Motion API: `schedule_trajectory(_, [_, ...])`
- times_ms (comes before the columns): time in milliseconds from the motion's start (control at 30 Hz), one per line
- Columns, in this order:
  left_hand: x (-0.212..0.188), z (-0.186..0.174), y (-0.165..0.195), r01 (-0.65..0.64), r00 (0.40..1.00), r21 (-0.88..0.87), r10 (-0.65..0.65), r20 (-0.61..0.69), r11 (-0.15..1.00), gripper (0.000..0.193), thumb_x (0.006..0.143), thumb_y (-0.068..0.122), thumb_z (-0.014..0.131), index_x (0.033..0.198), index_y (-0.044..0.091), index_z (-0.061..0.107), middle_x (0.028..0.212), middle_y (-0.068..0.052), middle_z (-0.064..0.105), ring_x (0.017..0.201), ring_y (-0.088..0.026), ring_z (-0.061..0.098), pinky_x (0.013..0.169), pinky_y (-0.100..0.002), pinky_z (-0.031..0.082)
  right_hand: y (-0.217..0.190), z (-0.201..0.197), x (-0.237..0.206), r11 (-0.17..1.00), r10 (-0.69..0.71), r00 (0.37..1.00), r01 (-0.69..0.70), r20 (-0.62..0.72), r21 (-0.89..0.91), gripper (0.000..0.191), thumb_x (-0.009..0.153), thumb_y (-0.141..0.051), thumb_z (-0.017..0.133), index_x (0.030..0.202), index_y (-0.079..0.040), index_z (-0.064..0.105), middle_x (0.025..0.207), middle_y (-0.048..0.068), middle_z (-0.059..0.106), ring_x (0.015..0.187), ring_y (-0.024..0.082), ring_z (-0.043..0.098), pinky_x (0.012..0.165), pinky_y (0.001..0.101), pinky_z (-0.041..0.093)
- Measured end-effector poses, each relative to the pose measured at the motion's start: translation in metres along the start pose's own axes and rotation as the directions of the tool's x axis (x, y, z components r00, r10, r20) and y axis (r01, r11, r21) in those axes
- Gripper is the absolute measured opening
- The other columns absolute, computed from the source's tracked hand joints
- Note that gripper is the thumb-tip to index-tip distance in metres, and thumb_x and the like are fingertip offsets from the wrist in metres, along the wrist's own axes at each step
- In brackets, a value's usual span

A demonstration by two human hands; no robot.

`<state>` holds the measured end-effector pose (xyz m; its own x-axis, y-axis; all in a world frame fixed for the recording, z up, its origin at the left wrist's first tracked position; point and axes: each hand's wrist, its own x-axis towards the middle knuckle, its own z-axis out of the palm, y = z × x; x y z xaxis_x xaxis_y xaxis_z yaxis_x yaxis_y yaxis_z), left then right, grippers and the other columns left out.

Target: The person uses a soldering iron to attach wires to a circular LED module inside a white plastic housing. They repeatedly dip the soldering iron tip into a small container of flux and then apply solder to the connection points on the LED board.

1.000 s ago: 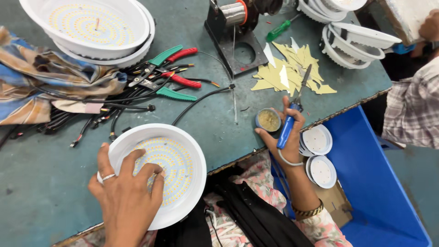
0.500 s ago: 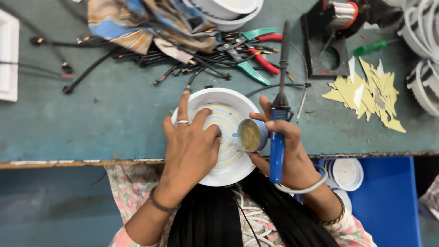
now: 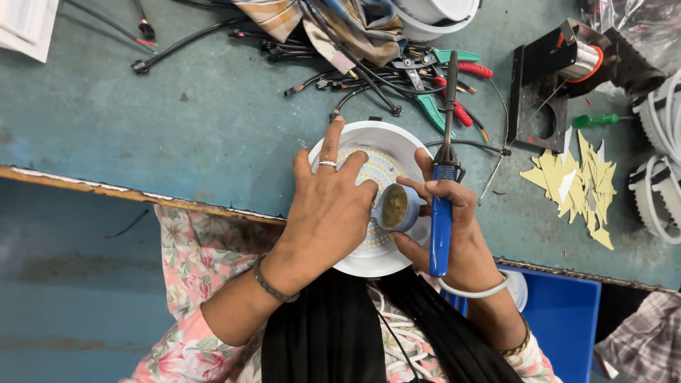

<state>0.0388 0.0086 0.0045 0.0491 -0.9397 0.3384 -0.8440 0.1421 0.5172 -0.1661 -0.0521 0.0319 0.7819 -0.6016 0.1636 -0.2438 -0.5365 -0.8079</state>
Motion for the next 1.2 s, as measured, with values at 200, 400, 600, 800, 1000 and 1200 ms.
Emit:
schedule_trajectory(200, [0.002, -0.001, 0.000, 0.019, 0.999, -0.030, -0.018, 0.051, 0.999, 0.014, 0.070, 0.014, 0.074, 0.081, 0.008, 0.079, 0.124, -0.019, 0.064, 0.144, -0.048, 0.031, 0.095, -0.070, 0.031, 0.001, -0.001, 0.002, 0.998, -0.007, 1.000, 0.007, -0.002, -0.062, 0.088, 0.076, 0.008, 0.083, 0.135, -0.018, 0.022, 0.167, 0.032, 0.023, 0.144, 0.040, 0.053, 0.097, 0.0417, 0.059])
schedule_trajectory(400, [0.002, 0.000, -0.001, 0.006, 0.999, 0.004, -0.006, 0.042, 1.000, 0.014, 0.071, 0.011, 0.072, 0.082, 0.008, 0.079, 0.123, -0.020, 0.064, 0.144, -0.049, 0.032, 0.095, -0.069, 0.032, 0.001, 0.001, -0.001, 1.000, -0.010, 1.000, 0.010, 0.001, -0.008, 0.087, 0.078, 0.009, 0.081, 0.137, -0.017, 0.022, 0.168, 0.032, 0.022, 0.146, 0.040, 0.051, 0.104, 0.0447, 0.059])
schedule_trajectory(600, [0.001, 0.000, -0.001, -0.002, 1.000, 0.001, 0.002, 0.027, 1.000, 0.013, 0.073, 0.009, 0.070, 0.082, 0.008, 0.079, 0.124, -0.020, 0.064, 0.145, -0.049, 0.032, 0.095, -0.069, 0.033, -0.001, 0.002, -0.002, 1.000, -0.011, 1.000, 0.011, 0.010, 0.006, 0.087, 0.079, 0.009, 0.081, 0.138, -0.016, 0.022, 0.168, 0.032, 0.021, 0.146, 0.040, 0.052, 0.102, 0.0444, 0.060])
schedule_trajectory(800, [0.000, -0.001, -0.002, 0.000, 0.999, -0.002, 0.000, 0.033, 1.000, 0.014, 0.072, 0.011, 0.070, 0.082, 0.007, 0.079, 0.123, -0.020, 0.065, 0.144, -0.049, 0.032, 0.094, -0.070, 0.032, 0.000, 0.004, -0.002, 0.998, -0.014, 1.000, 0.012, 0.024, 0.061, 0.087, 0.080, 0.010, 0.080, 0.139, -0.017, 0.023, 0.168, 0.033, 0.021, 0.147, 0.042, 0.049, 0.106, 0.0463, 0.059])
schedule_trajectory(1000, [-0.001, 0.000, -0.002, -0.001, 0.999, 0.015, 0.000, 0.044, 1.000, 0.014, 0.075, 0.010, 0.069, 0.084, 0.008, 0.079, 0.125, -0.019, 0.064, 0.146, -0.048, 0.031, 0.096, -0.071, 0.032, 0.003, 0.003, -0.004, 0.997, -0.003, 0.999, 0.000, 0.032, 0.081, 0.086, 0.080, 0.010, 0.079, 0.141, -0.018, 0.024, 0.167, 0.031, 0.023, 0.147, 0.041, 0.049, 0.107, 0.0469, 0.058])
schedule_trajectory(1200, [0.000, 0.001, -0.002, -0.020, 1.000, -0.017, 0.020, 0.005, 1.000, 0.015, 0.078, 0.014, 0.067, 0.084, 0.012, 0.081, 0.126, -0.017, 0.064, 0.143, -0.049, 0.031, 0.096, -0.072, 0.031, 0.004, -0.007, -0.002, 0.994, 0.017, 0.997, -0.026, 0.076, 0.110, 0.082, 0.082, 0.010, 0.078, 0.140, -0.017, 0.026, 0.167, 0.031, 0.025, 0.148, 0.039, 0.048, 0.113, 0.0471, 0.051])
